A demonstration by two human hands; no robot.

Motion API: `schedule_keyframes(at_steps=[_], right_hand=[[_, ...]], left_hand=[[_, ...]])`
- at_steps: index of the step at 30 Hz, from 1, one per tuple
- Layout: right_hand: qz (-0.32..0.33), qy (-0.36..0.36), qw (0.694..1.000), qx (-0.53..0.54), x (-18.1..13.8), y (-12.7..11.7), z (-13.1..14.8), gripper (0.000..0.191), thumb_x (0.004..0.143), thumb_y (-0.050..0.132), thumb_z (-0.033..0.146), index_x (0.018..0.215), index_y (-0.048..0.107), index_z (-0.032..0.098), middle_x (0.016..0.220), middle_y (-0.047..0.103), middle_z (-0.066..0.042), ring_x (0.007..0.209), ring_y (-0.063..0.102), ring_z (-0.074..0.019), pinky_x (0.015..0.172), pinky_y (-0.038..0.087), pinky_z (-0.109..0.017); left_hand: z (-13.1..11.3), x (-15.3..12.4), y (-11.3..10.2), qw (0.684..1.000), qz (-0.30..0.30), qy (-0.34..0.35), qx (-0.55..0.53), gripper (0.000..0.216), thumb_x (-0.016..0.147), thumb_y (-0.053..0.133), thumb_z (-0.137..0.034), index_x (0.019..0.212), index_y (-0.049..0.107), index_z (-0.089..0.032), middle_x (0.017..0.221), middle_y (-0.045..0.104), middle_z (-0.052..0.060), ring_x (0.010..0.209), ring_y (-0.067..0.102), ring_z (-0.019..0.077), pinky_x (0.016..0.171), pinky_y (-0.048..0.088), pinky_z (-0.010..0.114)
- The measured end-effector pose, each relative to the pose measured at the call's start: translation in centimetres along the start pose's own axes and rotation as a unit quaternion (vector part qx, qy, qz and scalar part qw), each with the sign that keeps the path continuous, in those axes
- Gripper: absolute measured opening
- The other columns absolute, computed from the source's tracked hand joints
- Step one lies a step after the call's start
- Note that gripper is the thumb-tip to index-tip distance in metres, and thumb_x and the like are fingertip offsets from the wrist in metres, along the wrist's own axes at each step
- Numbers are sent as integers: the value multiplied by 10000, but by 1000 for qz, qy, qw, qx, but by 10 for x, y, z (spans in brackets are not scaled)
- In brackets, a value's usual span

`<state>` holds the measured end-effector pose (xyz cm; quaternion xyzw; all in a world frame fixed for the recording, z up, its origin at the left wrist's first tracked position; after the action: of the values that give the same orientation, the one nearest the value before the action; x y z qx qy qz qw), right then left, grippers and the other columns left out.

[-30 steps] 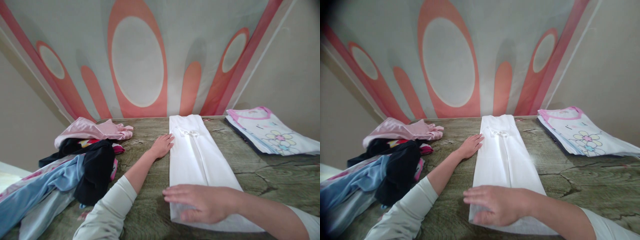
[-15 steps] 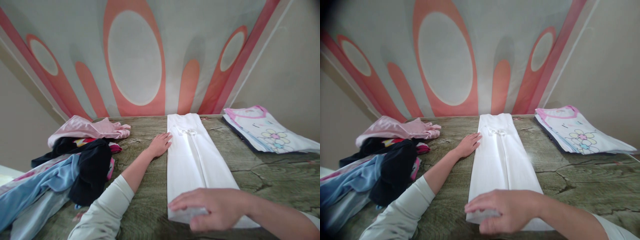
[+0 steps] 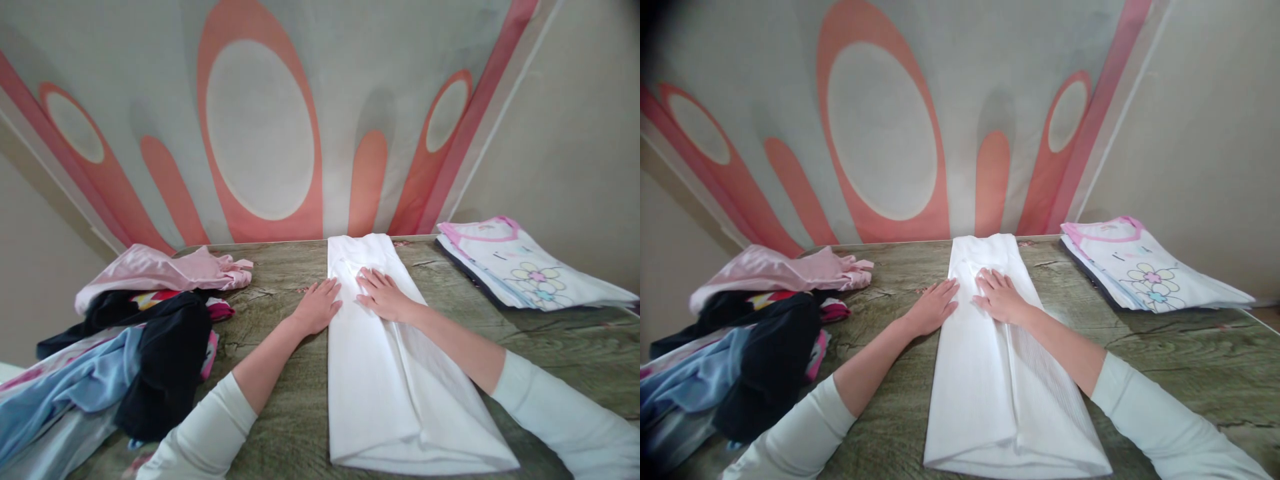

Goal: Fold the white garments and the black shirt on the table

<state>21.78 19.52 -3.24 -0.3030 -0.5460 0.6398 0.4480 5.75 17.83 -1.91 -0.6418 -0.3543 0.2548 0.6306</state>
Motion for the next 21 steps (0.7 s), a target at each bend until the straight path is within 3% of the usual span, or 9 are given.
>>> schedule_keyframes(at_steps=[6,15,21], right_hand=[[7,-18,999,-28,8,5,-4,640,890,184,593,1411,261,229,1504,136,-49,1365,105,-272,1077,147,-466],[3,-9,1000,-26,44,5,-30,613,896,217,563,1403,288,226,1502,148,-48,1361,128,-268,1076,148,-459],[-30,-9,999,-20,43,1,-31,524,907,310,455,1342,399,178,1477,234,-84,1354,160,-262,1070,180,-435]], left_hand=[[10,9,6,1000,6,-7,7,523,942,220,-397,1390,266,-132,1469,230,101,1349,195,199,1083,170,388],[37,49,9,999,28,-27,0,527,936,213,-435,1393,269,-179,1476,219,71,1335,225,228,1066,192,425],[21,32,4,997,66,31,-15,501,936,230,-402,1383,283,-181,1480,207,76,1346,194,226,1063,194,416]])
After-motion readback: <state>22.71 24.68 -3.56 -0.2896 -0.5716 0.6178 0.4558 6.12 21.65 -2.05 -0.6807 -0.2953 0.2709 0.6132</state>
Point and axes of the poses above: each hand's wrist, its own x-axis towards the middle knuckle, its own y-axis out of the palm, z = x × y, the point moved 7 cm from there along x, towards the middle knuckle
